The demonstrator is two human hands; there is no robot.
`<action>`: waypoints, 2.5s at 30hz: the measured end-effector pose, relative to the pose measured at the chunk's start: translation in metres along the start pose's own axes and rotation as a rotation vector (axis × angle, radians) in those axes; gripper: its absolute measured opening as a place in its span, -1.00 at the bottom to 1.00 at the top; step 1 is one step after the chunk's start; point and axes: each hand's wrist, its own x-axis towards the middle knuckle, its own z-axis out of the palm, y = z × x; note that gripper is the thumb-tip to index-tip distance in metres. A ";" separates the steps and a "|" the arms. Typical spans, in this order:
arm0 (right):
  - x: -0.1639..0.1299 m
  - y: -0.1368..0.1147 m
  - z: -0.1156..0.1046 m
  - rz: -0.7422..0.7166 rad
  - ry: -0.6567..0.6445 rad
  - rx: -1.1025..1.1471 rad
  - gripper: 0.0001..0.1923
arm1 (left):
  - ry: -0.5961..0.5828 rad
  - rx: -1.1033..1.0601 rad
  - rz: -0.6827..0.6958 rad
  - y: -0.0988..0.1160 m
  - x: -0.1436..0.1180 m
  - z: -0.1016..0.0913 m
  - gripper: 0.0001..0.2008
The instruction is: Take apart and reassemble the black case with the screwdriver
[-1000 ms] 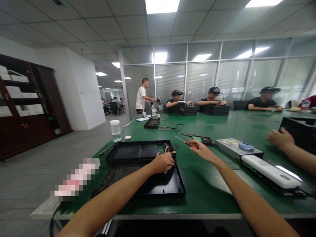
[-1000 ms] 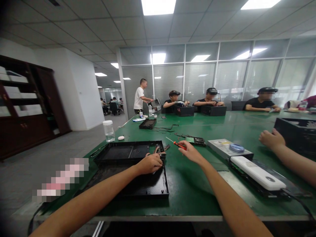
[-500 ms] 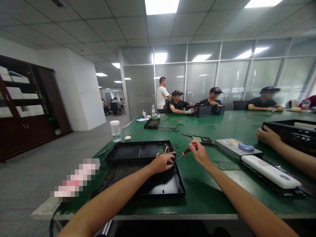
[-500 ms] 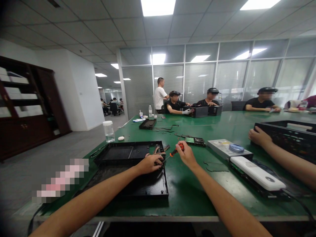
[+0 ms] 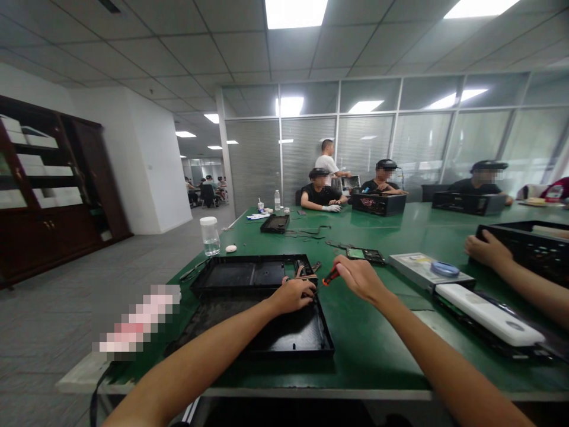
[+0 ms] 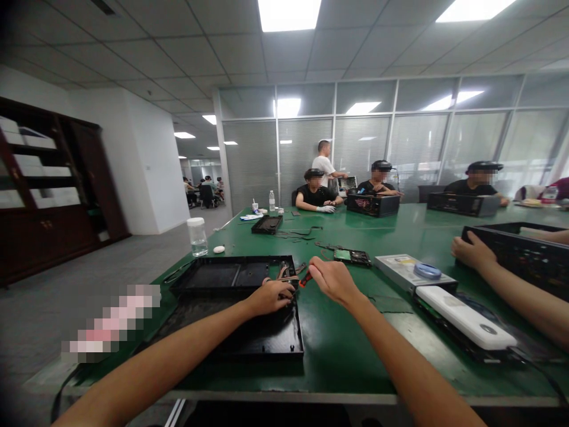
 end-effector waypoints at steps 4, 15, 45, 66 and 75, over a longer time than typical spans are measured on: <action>0.020 -0.022 -0.026 -0.034 -0.183 -0.128 -0.65 | -0.011 0.017 -0.007 0.003 -0.002 -0.002 -0.74; 0.054 -0.044 -0.029 -0.016 -0.282 -0.319 -0.47 | 0.015 0.041 -0.020 0.002 -0.003 0.001 -0.73; -0.003 0.063 0.075 0.707 0.346 1.474 -0.78 | -0.100 0.222 0.229 0.010 -0.010 -0.003 -0.77; -0.119 -0.096 -0.013 -0.203 -0.324 0.103 -0.56 | -0.446 0.139 -0.247 -0.065 -0.050 -0.097 -0.72; -0.124 -0.087 0.006 -0.182 -0.412 -0.020 -0.77 | -0.378 0.205 -0.133 -0.081 -0.051 -0.075 -0.82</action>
